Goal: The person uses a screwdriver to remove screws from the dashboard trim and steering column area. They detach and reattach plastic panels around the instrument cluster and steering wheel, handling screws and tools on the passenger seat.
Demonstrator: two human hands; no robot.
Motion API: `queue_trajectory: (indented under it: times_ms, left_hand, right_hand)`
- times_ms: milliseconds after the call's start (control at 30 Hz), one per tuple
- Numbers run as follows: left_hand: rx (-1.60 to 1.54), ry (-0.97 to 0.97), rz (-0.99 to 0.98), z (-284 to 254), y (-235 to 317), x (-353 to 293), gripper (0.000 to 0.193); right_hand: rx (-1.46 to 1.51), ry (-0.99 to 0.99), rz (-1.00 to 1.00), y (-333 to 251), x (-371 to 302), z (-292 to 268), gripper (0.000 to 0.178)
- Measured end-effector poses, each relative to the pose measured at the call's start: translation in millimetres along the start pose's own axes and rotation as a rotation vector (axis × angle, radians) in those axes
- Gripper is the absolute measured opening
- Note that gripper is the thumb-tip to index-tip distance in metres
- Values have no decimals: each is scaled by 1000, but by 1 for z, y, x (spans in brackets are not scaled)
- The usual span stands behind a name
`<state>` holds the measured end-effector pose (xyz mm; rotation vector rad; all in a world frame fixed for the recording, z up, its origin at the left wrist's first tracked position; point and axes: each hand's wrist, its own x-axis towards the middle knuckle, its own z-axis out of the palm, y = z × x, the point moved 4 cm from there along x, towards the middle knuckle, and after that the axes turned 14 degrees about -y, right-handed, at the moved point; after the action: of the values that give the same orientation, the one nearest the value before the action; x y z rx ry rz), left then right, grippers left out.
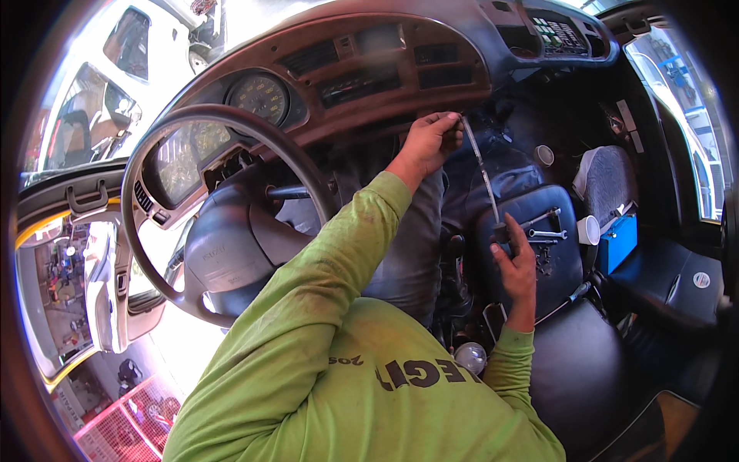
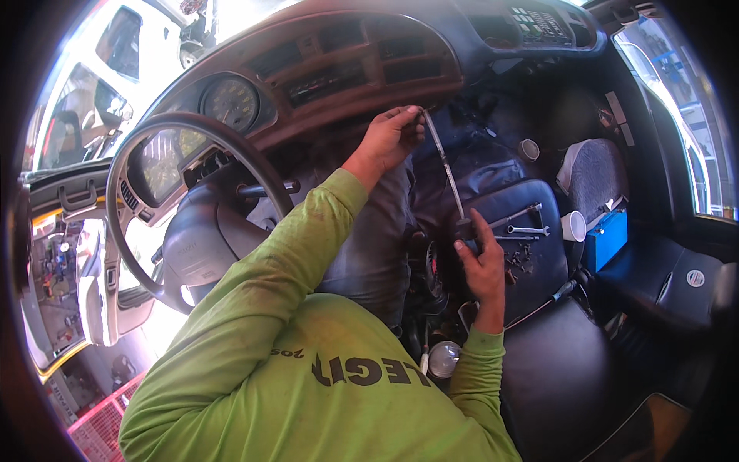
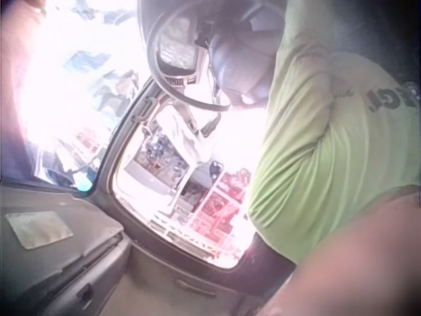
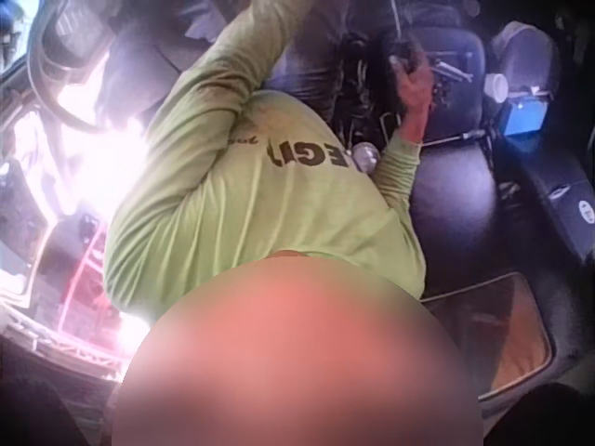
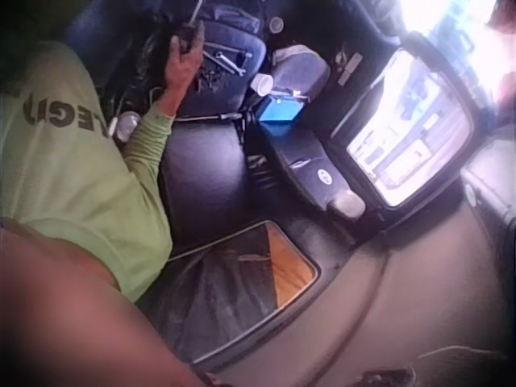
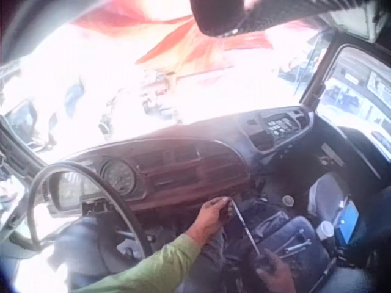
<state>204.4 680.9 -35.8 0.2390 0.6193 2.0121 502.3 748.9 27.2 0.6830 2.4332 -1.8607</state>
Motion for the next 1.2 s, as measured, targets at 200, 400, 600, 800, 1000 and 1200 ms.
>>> queue_trajectory:
  times_ms: [200,400,600,800,1000,1200]
  left_hand:
    - [-3,56,-110,14,2,-2,22]
    - [53,73,-128,5,1,5,18]
    - [213,128,-141,1,0,14,17]
    - [439,144,-225,6,-4,22,17]
    - [457,183,-292,11,-8,27,16]
    - [381,192,-326,4,-11,31,16]
  right_hand:
    - [35,56,22,2,-2,0,61]
    - [-80,31,-35,0,1,-9,58]
    - [-257,63,-62,-5,3,-21,59]
    - [-500,89,-51,-27,-5,-40,61]
    - [-544,97,-26,-27,-6,-46,64]
    - [-531,83,-9,-23,-3,-49,65]
